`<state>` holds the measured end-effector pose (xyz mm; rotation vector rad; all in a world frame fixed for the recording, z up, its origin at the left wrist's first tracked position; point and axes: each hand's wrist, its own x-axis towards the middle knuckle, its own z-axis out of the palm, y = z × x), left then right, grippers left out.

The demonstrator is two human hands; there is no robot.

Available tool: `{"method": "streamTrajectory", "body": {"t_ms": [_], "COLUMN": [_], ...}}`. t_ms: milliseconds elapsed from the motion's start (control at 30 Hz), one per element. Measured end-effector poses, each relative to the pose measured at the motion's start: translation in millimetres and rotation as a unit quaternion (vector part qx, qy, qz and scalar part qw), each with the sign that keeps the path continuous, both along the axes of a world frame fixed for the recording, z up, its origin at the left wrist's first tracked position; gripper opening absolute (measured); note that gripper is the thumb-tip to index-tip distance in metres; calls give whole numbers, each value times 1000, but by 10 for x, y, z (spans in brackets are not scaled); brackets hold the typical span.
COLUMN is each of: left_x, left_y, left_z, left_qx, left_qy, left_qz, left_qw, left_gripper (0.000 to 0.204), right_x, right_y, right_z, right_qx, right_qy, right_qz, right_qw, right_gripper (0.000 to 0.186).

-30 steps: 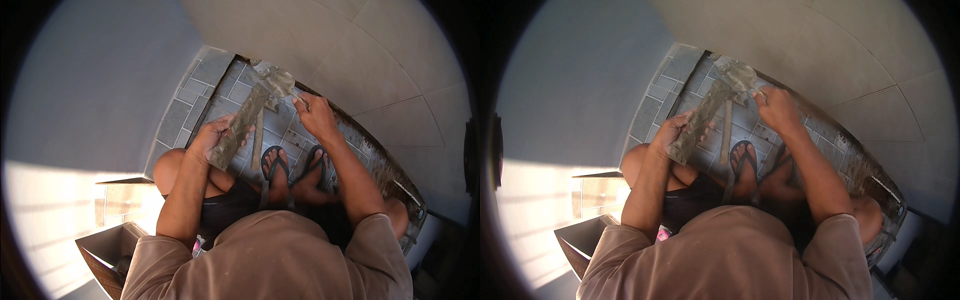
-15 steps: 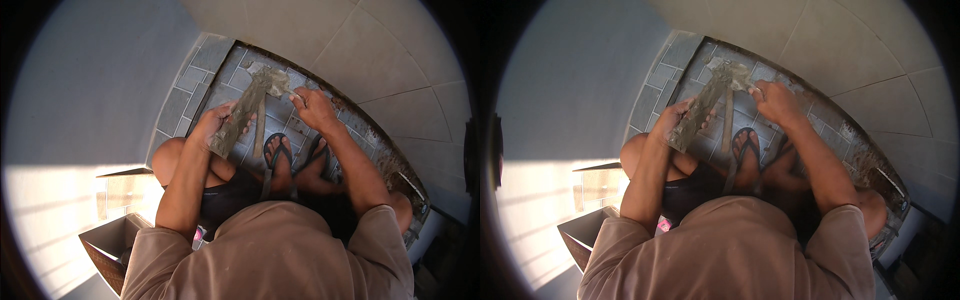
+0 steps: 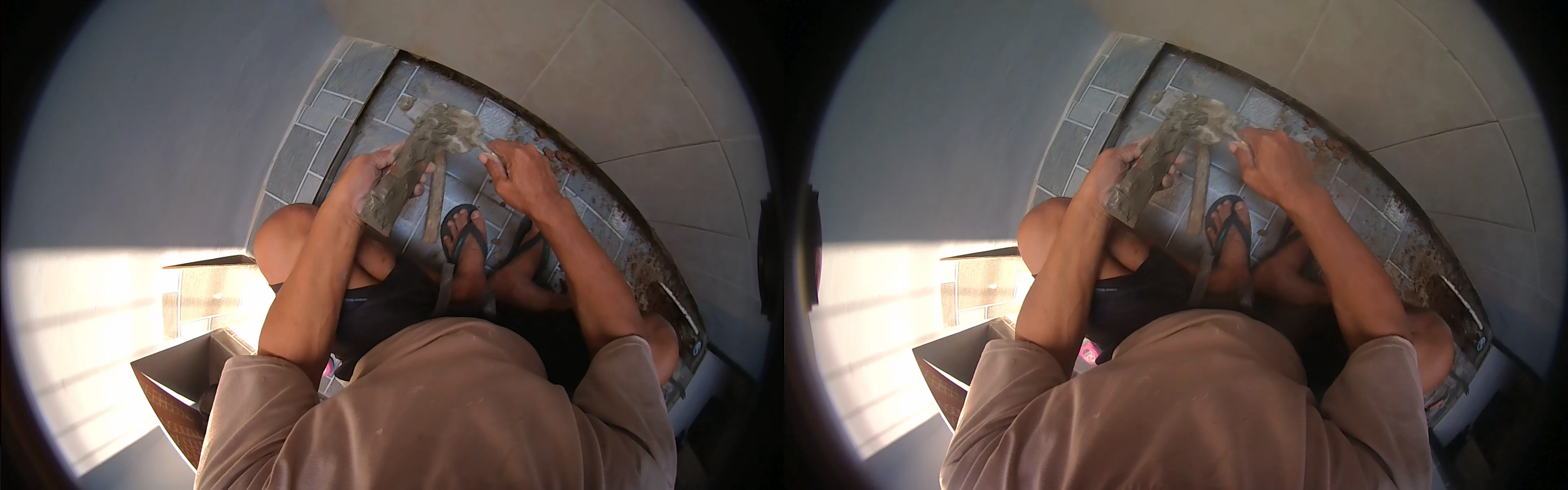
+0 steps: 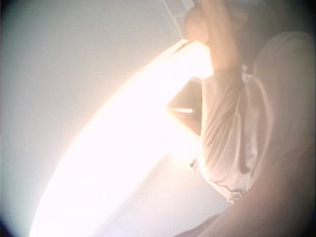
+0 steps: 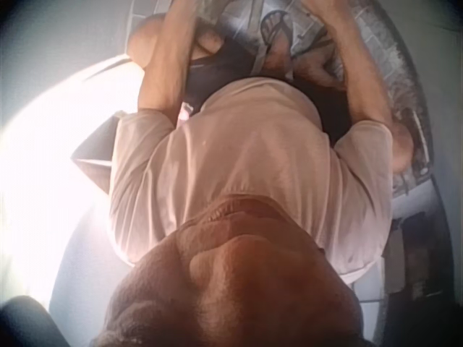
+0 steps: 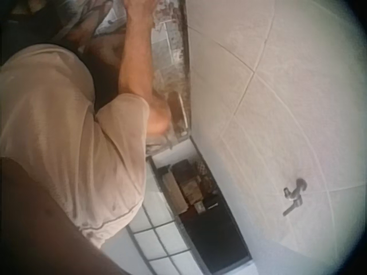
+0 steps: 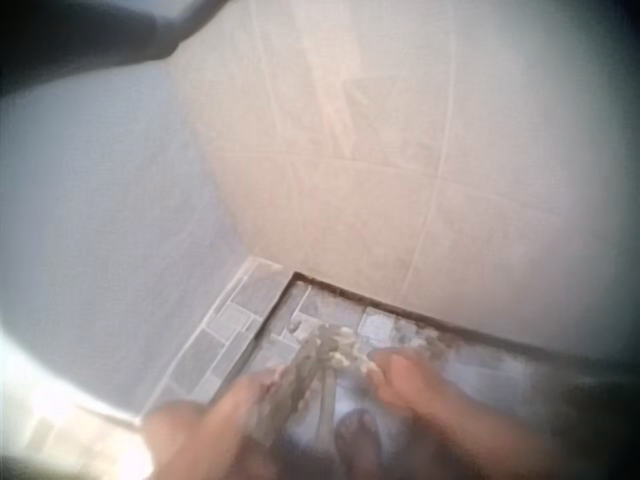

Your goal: The person is installing floor tiles in a small room. They use a trowel to spread adhesive on the floor and a hammer to tap the tiles into place, ensuring they are level and properly aligned.

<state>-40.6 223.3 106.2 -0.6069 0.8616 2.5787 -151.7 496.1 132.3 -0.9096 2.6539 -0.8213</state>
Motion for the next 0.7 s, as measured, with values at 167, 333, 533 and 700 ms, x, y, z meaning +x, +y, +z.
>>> {"method": "streamTrajectory", "body": {"t_ms": [167, 333, 533, 700], "left_x": [1, -22, -22, -37], "left_y": [-69, -28, -13, 58], "left_z": [-72, -48, -150, -107], "left_qx": [20, -21, -72, -135], "left_qy": [5, -28, -70, -134], "left_qz": [-8, 20, 79, 145], "left_qw": [1000, 999, 992, 971], "left_gripper": [47, 48, 43, 40], "right_x": [79, 154, 264, 389], "right_y": [-19, -13, -44, -111], "right_z": [60, 77, 64, 84], "right_qx": [8, 4, -29, -30], "right_qy": [-20, -38, -51, -84], "right_qz": [13, 20, 28, 19], "right_qw": [1000, 999, 998, 996], "right_gripper": [25, 26, 23, 23]}}
